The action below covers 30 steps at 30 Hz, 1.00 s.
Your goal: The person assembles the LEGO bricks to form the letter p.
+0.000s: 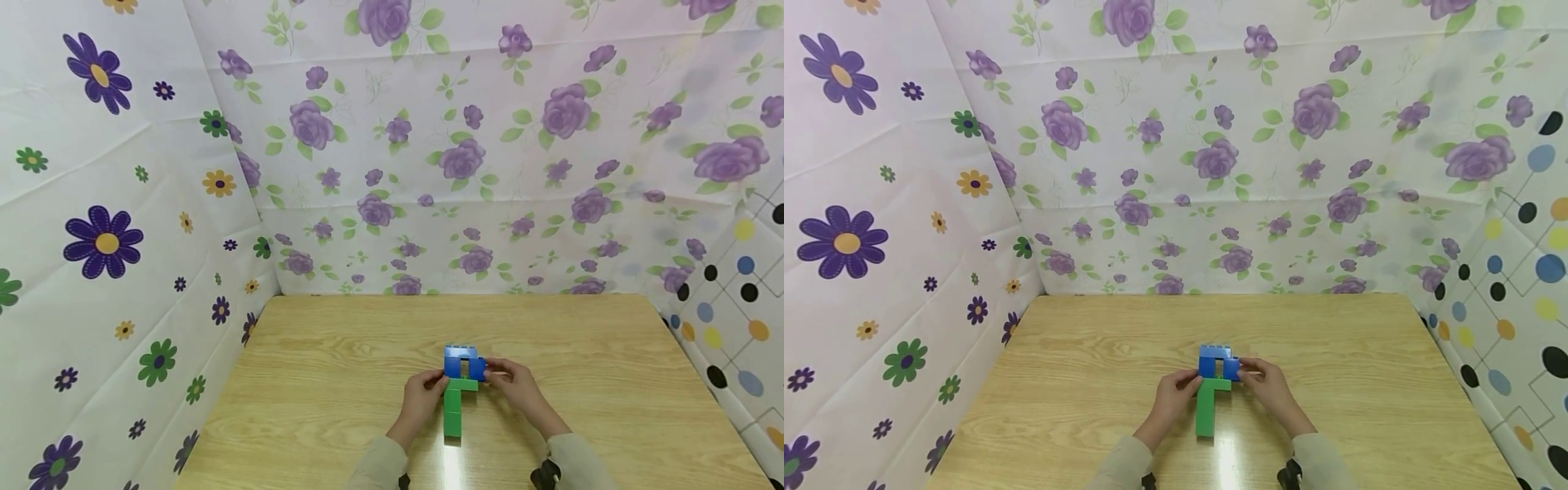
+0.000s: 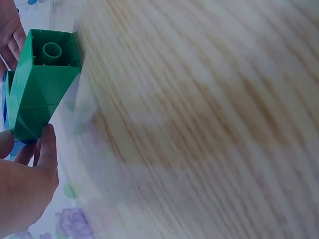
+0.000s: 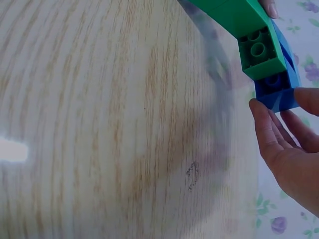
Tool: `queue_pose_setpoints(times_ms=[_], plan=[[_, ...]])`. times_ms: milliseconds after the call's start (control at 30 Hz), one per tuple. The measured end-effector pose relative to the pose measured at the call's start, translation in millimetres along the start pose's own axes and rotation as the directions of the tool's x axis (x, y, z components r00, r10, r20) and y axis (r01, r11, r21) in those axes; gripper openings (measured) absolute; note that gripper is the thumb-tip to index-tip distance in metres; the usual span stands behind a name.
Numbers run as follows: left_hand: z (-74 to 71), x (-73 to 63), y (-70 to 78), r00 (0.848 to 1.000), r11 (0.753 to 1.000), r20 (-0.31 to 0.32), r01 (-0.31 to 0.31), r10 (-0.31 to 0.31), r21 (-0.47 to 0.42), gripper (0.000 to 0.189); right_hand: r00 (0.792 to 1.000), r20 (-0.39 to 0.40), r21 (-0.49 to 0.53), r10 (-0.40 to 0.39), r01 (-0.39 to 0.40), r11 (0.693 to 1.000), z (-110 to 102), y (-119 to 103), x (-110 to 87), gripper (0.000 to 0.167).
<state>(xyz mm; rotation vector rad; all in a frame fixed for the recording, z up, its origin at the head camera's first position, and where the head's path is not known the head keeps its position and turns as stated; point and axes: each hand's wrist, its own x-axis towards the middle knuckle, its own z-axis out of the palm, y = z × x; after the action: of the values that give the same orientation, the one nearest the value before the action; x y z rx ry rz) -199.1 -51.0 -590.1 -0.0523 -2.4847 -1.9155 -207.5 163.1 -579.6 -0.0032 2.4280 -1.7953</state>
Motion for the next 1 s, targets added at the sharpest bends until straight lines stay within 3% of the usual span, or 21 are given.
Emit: queue_pose_setpoints(times_ms=[667,1000], plan=[[-0.1,4.5,-5.2,0.996,0.993,0.061,-0.064,0.058,0.103,0.019,0.999,-0.032,-0.033,0.019,-0.020,0.999,7,9,4.2,0.035],[-1.0,6.0,-6.3,0.994,0.988,0.107,-0.015,-0.001,0.156,0.024,0.999,-0.041,-0.064,0.006,-0.008,0.998,11,13,6.8,0.035]])
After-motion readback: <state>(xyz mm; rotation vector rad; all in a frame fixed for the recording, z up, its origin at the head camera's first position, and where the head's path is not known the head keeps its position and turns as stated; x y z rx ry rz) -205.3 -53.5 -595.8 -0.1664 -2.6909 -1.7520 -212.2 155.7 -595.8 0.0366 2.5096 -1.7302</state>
